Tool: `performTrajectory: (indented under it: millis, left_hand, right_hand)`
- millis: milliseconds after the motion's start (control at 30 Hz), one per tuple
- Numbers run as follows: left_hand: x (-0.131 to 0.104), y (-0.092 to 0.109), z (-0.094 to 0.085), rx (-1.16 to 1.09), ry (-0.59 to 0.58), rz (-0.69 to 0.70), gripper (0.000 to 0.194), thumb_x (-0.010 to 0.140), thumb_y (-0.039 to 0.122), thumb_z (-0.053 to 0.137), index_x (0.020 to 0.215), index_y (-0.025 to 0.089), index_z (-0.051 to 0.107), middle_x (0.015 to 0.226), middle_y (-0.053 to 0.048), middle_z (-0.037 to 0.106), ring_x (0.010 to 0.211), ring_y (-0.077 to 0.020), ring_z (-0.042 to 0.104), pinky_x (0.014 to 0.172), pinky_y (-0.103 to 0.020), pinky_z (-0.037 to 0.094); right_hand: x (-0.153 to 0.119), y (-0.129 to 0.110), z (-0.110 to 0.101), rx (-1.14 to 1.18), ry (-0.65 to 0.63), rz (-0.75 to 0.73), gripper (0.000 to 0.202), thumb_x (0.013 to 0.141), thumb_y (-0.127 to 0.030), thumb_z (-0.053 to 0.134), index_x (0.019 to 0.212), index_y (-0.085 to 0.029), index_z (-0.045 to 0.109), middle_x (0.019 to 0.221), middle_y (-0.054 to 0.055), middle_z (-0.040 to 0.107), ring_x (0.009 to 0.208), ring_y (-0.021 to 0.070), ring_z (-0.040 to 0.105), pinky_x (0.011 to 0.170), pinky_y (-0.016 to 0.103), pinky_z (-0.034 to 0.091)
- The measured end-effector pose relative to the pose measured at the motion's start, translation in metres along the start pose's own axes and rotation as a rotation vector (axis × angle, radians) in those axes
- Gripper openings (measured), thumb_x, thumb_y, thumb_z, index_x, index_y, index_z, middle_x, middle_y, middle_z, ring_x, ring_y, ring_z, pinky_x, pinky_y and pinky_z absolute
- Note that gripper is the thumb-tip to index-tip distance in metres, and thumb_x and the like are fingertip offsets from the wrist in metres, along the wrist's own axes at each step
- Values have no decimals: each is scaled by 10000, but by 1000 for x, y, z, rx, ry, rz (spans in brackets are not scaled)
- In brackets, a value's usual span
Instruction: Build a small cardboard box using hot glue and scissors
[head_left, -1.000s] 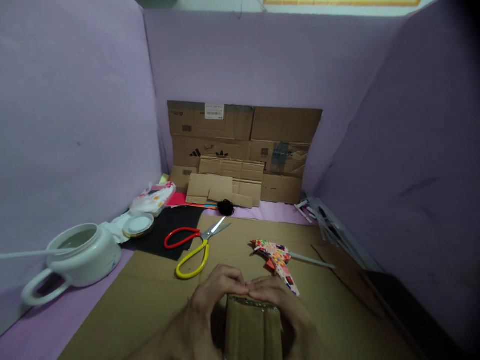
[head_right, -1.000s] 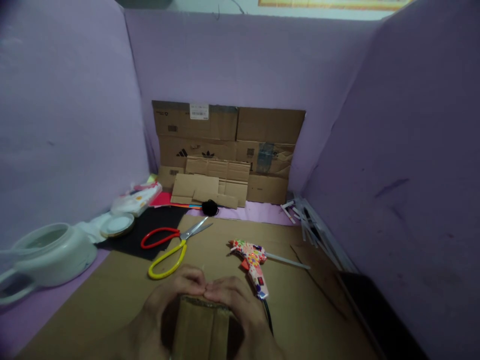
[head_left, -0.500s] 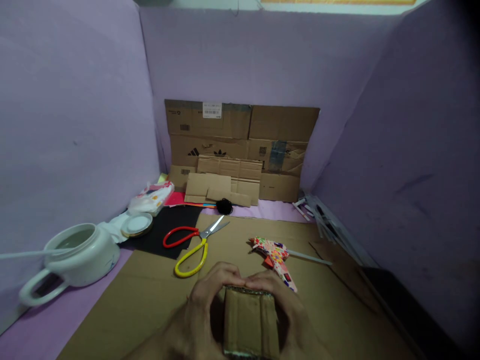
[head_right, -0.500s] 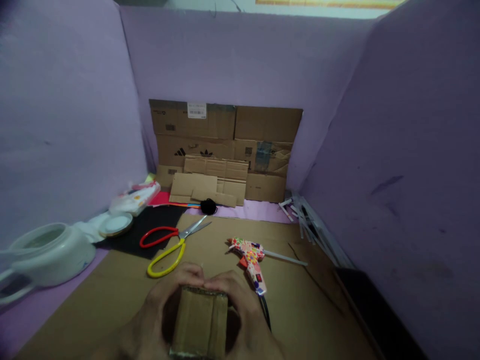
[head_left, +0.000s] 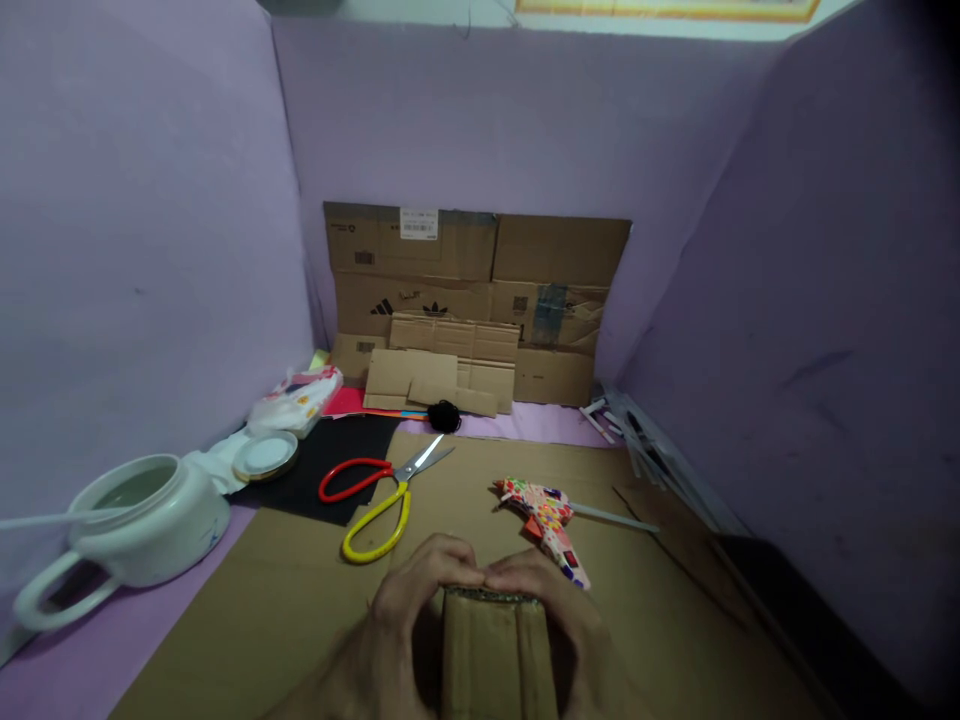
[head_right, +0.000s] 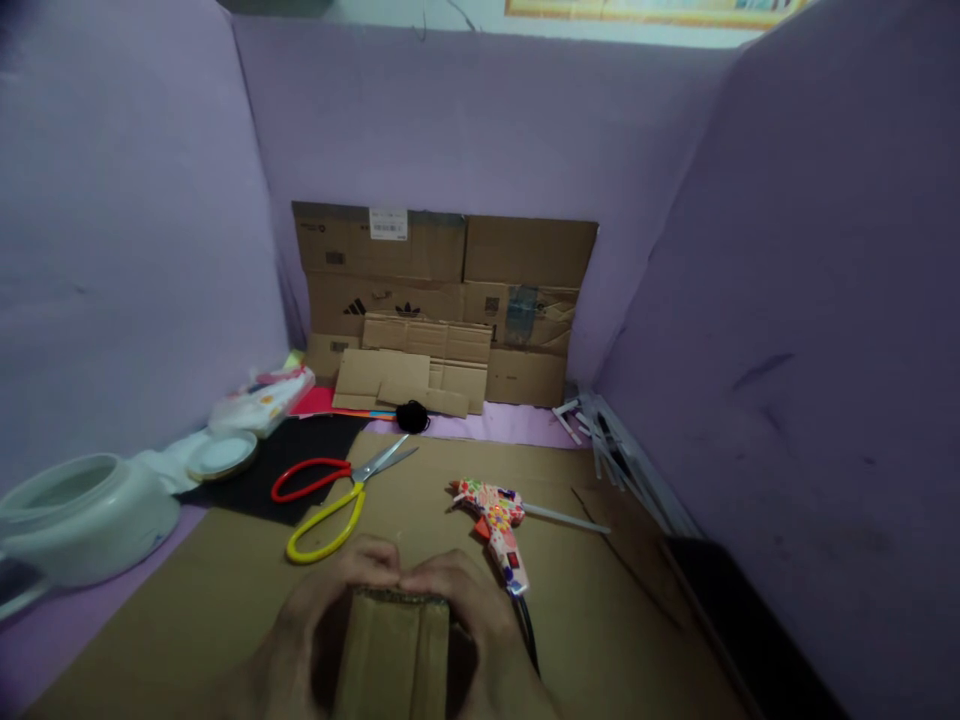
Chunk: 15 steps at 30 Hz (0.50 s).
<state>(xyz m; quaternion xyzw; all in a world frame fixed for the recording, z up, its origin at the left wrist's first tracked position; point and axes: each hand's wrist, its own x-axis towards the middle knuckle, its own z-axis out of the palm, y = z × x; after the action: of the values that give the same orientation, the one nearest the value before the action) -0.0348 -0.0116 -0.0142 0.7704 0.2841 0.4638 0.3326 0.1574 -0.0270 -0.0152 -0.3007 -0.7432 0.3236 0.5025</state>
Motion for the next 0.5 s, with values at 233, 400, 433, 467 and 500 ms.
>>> performTrajectory:
  millis: [233, 400, 433, 467, 500]
  left_hand:
    - [0, -6, 1, 51, 77, 8, 452, 531, 349, 744, 966, 281, 638, 932, -50, 652, 850, -280, 640, 698, -352, 533]
    - [3, -1, -2, 57, 63, 38, 426, 564, 332, 731, 979, 266, 658, 932, -54, 670, 850, -271, 656, 697, -326, 539]
    - [3, 2, -2, 58, 75, 40, 411, 574, 325, 727, 974, 265, 659, 926, -54, 670, 849, -266, 657, 700, -321, 538]
    - [3, 5, -2, 63, 91, 32, 392, 586, 322, 723, 968, 263, 661, 921, -54, 671, 851, -263, 656, 706, -320, 537]
    - [3, 8, -1, 70, 109, 17, 382, 595, 327, 721, 966, 260, 663, 920, -57, 670, 859, -265, 654, 715, -326, 536]
  right_hand:
    - [3, 2, 1, 4, 41, -71, 522, 714, -617, 629, 1090, -255, 627, 920, 75, 676, 825, 248, 674, 711, 324, 518]
    - [2, 7, 0, -10, 22, -65, 533, 726, -639, 610, 1073, -235, 638, 931, 87, 690, 847, 251, 677, 741, 328, 520]
    - [1, 8, 0, -11, 26, -59, 506, 743, -627, 599, 1054, -231, 643, 925, 89, 692, 846, 248, 678, 740, 327, 521]
    - [1, 9, 0, -14, 26, -46, 479, 763, -611, 587, 1042, -226, 645, 927, 92, 693, 852, 247, 678, 742, 328, 522]
    - [1, 10, 0, -17, 31, -39, 465, 777, -604, 572, 1033, -223, 645, 925, 95, 693, 853, 247, 678, 741, 329, 524]
